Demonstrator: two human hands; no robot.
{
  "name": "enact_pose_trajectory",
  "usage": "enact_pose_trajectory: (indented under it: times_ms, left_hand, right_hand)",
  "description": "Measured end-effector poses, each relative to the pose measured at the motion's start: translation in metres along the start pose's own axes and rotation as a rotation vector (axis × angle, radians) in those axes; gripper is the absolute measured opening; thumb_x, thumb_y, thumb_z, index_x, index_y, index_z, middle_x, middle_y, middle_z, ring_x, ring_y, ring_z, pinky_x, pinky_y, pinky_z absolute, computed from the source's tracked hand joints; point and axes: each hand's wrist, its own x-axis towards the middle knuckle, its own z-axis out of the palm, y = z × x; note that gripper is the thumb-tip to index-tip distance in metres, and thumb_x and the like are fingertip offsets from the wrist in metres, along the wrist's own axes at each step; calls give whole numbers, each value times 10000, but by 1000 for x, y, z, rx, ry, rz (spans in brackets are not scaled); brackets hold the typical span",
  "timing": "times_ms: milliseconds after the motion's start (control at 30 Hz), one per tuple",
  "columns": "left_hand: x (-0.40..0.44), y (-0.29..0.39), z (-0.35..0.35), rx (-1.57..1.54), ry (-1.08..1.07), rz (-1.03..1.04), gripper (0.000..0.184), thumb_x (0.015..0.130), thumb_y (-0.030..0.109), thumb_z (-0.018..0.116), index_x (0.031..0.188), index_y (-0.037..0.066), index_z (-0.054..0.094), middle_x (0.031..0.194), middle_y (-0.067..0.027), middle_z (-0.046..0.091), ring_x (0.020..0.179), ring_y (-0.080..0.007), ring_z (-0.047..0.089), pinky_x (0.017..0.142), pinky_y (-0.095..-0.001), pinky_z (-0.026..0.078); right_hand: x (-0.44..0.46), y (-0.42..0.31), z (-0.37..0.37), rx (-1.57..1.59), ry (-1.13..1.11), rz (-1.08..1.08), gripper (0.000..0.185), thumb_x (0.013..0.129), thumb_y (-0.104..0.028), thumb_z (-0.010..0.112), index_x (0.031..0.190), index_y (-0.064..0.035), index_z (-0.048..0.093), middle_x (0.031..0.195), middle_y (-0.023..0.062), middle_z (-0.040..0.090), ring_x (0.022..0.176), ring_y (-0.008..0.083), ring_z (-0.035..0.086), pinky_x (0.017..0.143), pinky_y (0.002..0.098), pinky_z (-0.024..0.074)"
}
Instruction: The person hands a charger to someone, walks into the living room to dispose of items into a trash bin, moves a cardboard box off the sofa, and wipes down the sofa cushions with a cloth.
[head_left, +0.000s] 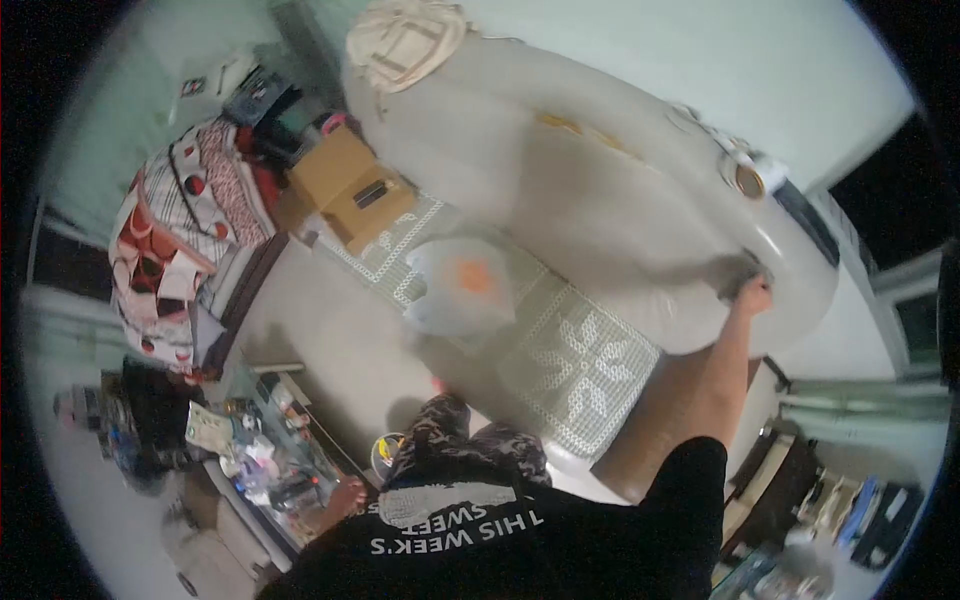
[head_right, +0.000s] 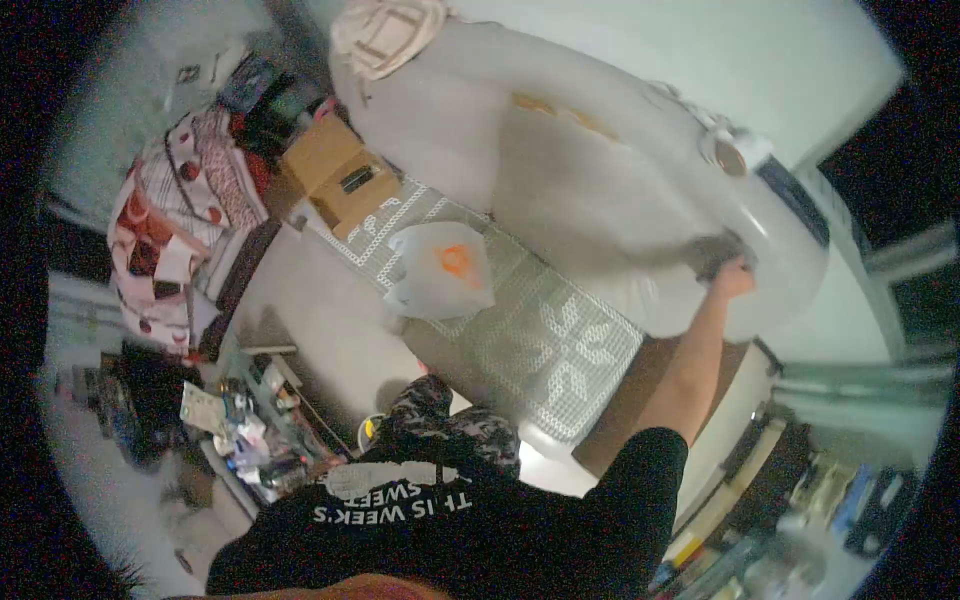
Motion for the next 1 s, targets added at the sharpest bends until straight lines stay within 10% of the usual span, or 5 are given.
enact_pose_trajectory:
  times_ms: [100, 200, 400, 633, 1000]
  left_hand:
    - [38, 2, 160, 1509, 885, 594, 107, 808, 152, 500, 798, 45, 505, 752, -96, 553, 620, -188, 531, 467, -279, 430]
    - [26, 36, 140, 2127, 756, 744, 134, 805, 135, 504, 836, 5, 503, 706, -107, 565, 560, -185, 552, 472, -276, 447]
    - [26, 91, 120, 2261, 1212, 431, 185, 787, 153, 534, 860, -17, 526, 751, -141, 593, 700, -199, 597, 559, -311, 483]
    - [39, 183, 124, 1186, 933, 406, 275, 795, 283, 520, 896, 27, 532, 831, -130, 592, 742, -220, 587, 602, -341, 472]
    - [16, 262, 102, 415, 464, 432, 296, 809, 307, 487, 982, 71, 531, 880, -141, 568, 825, -285, 532, 735, -446, 409]
  right_hand:
    - [9, -43, -18, -128, -162, -95, 346, 729, -252, 542, 845, 73, 577, 807, 235, 584, 757, 375, 556, 706, 422, 437]
    - [8, -27, 25, -178, -259, -153, 344, 723, -231, 551, 904, 61, 573, 871, 214, 583, 845, 345, 546, 774, 413, 420]
    - [-29, -90, 69, -183, -469, -324, 257, 722, -170, 540, 917, -12, 597, 848, 179, 605, 791, 343, 565, 705, 402, 441]
    - [-35, -222, 86, 210, -376, 9, 249, 716, -219, 560, 780, 19, 594, 678, 186, 576, 653, 324, 559, 616, 385, 423]
    - [-51, -293, 213, -187, -358, -856, 327, 759, -131, 514, 1076, -49, 494, 1156, 148, 471, 1074, 294, 431, 861, 386, 375]
